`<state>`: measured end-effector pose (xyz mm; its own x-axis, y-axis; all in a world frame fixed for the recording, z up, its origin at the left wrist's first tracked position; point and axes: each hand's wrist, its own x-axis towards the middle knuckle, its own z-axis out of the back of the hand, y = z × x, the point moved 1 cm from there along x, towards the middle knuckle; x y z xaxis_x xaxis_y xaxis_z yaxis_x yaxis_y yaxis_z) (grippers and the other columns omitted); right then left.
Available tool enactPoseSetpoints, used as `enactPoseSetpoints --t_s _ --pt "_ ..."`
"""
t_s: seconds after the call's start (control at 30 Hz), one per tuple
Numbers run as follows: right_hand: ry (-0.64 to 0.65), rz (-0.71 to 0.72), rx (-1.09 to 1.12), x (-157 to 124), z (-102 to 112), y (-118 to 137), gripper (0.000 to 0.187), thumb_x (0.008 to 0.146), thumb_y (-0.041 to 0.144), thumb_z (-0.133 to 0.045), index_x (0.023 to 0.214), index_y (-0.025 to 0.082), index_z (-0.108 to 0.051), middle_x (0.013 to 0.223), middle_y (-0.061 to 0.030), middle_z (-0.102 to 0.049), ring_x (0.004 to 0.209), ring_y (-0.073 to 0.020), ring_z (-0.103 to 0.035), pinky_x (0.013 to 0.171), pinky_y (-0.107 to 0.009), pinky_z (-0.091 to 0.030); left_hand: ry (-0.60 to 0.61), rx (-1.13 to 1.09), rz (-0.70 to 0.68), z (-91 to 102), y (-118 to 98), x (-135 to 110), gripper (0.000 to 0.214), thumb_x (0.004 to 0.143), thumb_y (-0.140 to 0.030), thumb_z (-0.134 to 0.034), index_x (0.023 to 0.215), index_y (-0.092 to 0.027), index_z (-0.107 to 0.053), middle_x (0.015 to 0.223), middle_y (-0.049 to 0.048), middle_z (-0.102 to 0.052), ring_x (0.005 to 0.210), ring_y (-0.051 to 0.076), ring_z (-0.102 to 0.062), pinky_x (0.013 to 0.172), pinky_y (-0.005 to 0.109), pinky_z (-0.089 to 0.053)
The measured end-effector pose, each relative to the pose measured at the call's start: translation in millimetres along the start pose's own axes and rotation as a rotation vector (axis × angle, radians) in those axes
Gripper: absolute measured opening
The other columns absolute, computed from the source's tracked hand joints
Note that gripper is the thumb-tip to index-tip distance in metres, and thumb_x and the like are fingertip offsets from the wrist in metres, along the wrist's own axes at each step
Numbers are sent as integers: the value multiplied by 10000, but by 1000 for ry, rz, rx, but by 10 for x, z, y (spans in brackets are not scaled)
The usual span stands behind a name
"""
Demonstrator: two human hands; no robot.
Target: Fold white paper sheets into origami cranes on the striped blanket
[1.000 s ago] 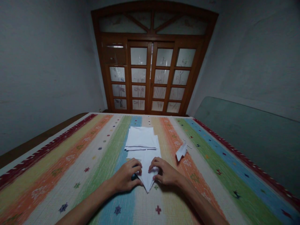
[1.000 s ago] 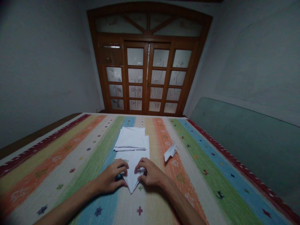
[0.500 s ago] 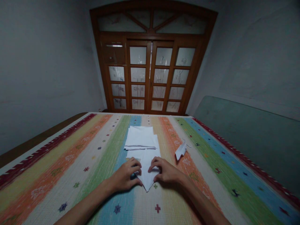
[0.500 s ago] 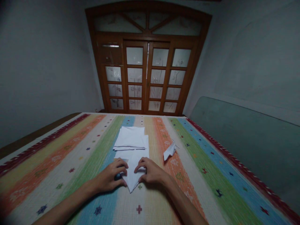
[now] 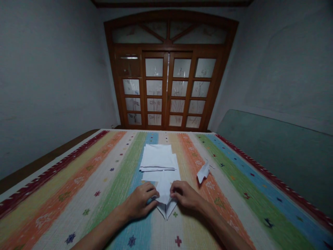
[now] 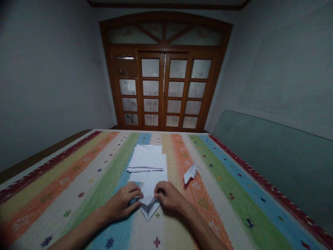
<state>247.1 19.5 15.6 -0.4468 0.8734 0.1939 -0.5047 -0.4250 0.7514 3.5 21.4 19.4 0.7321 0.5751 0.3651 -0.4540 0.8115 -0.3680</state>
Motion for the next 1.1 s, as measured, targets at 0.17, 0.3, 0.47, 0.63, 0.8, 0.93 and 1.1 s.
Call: enactPoseSetpoints --t_s 0.17,0.3,0.47,0.63,0.8,0.93,1.1 --pt "-139 32 21 2 -3 40 117 897 175 -499 822 180 -588 746 -3 -620 702 -163 -561 655 -259 -402 -100 -64 195 -96 33 73 155 882 -139 -562 992 -199 -653 935 69 -673 909 229 -608 801 332 -460" --pt "-219 12 -11 7 -7 59 99 928 238 -496 874 188 -562 792 -18 -636 720 -172 -575 670 -269 -415 -173 -95 389 -157 88 131 93 903 -230 -568 853 -180 -628 817 44 -656 773 213 -604 712 311 -437" --pt "-227 -22 -95 16 -49 51 161 847 213 -581 1002 172 -601 792 -22 -662 695 -182 -586 648 -268 -417 -214 -98 436 -165 107 152 146 916 -265 -539 808 -187 -598 786 33 -635 744 209 -597 682 297 -420" --pt "-268 -61 -147 28 -119 35 169 839 170 -517 966 163 -629 779 -33 -682 704 -197 -622 666 -276 -423 -237 -92 407 -177 85 157 87 846 -144 -549 879 -191 -615 852 48 -652 826 223 -622 745 311 -443" --pt "-317 -82 -165 60 -176 11 183 850 182 -493 970 167 -630 824 -59 -706 734 -215 -647 681 -284 -437 -258 -102 469 -172 90 192 81 833 -149 -559 852 -195 -623 762 24 -654 733 209 -623 673 291 -437" --pt "-372 -154 -165 86 -230 -17 248 843 202 -502 1064 163 -608 768 -43 -686 690 -220 -649 652 -286 -443 -290 -90 489 -186 84 213 94 835 -153 -550 851 -197 -631 737 20 -638 725 208 -618 672 292 -435" --pt "-463 -98 -164 96 -322 -43 218 826 164 -490 1020 175 -591 857 -63 -676 767 -224 -648 709 -309 -478 -326 -69 500 -235 95 235 121 832 -152 -527 851 -189 -640 799 40 -628 744 208 -607 701 308 -430"
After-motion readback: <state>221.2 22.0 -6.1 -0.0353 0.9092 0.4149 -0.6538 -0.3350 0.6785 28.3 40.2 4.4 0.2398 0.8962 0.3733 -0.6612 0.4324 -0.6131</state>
